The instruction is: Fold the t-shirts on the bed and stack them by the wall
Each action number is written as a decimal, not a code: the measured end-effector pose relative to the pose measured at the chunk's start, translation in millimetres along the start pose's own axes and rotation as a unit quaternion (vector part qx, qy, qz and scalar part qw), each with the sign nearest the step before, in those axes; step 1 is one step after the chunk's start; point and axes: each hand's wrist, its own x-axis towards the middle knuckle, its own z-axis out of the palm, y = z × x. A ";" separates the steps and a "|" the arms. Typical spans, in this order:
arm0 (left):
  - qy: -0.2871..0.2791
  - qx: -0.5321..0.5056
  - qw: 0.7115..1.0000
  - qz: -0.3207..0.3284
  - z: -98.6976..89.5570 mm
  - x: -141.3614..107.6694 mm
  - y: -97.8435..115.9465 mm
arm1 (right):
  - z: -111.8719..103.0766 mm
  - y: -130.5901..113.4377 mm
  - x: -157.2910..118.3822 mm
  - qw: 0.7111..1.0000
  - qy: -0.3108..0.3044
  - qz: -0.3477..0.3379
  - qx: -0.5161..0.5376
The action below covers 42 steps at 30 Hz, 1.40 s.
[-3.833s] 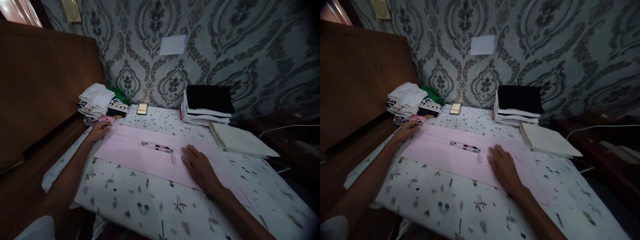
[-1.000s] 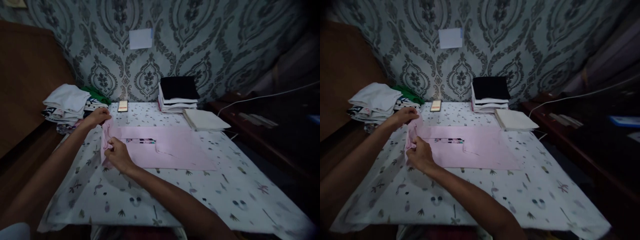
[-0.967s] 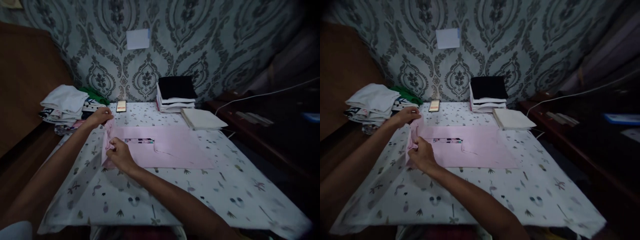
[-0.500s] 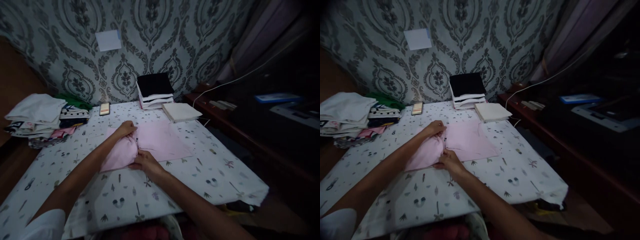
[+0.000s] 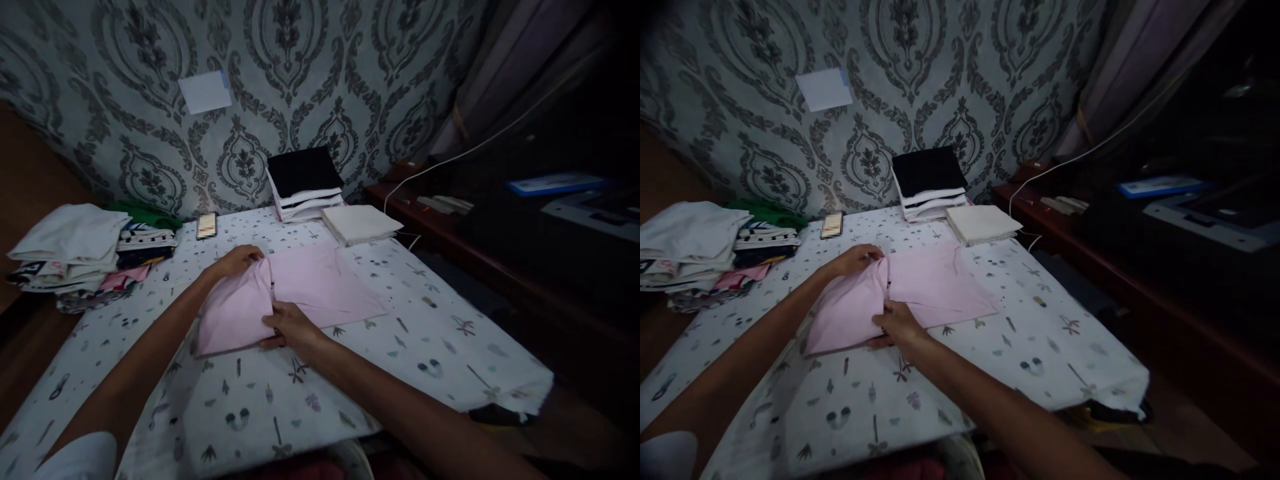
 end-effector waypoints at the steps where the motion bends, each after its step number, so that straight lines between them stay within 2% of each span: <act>1: -0.007 0.005 1.000 0.005 1.2 2.3 -1.2 | 0.0 0.3 -0.3 1.000 -0.002 -0.003 0.000; 7: -0.046 0.012 0.999 0.007 -1.6 14.9 -9.1 | 0.6 -0.2 -4.5 1.000 -0.013 -0.018 0.002; 14: -0.017 0.002 1.000 -0.015 -3.5 25.0 -20.3 | -0.7 -2.9 -9.0 1.000 0.006 -0.012 0.013; 22: -0.055 -0.044 0.996 -0.046 -4.0 23.0 -8.2 | -1.6 -5.5 -3.6 1.000 0.002 0.023 0.015; 28: -0.036 -0.118 0.992 -0.035 -0.8 19.9 -1.2 | -3.4 -5.6 -7.0 0.998 0.032 -0.042 -0.025; 32: -0.047 -0.143 0.988 -0.034 -1.6 19.3 0.5 | -5.6 -2.5 -3.0 0.998 0.032 -0.038 -0.040; 35: -0.051 -0.160 0.985 -0.026 -5.4 17.1 2.5 | -5.4 -0.5 0.0 0.993 0.033 -0.069 -0.087; 37: -0.049 -0.174 0.983 -0.021 -7.6 15.2 3.3 | -5.2 -0.2 0.2 0.981 0.033 -0.117 -0.153; 40: -0.053 -0.199 0.978 -0.016 -7.7 13.6 3.7 | -6.6 -0.8 -1.3 0.946 0.043 -0.200 -0.251; 42: -0.051 -0.193 0.980 -0.008 -5.1 14.6 3.5 | -8.8 -0.7 -2.1 0.933 0.050 -0.221 -0.278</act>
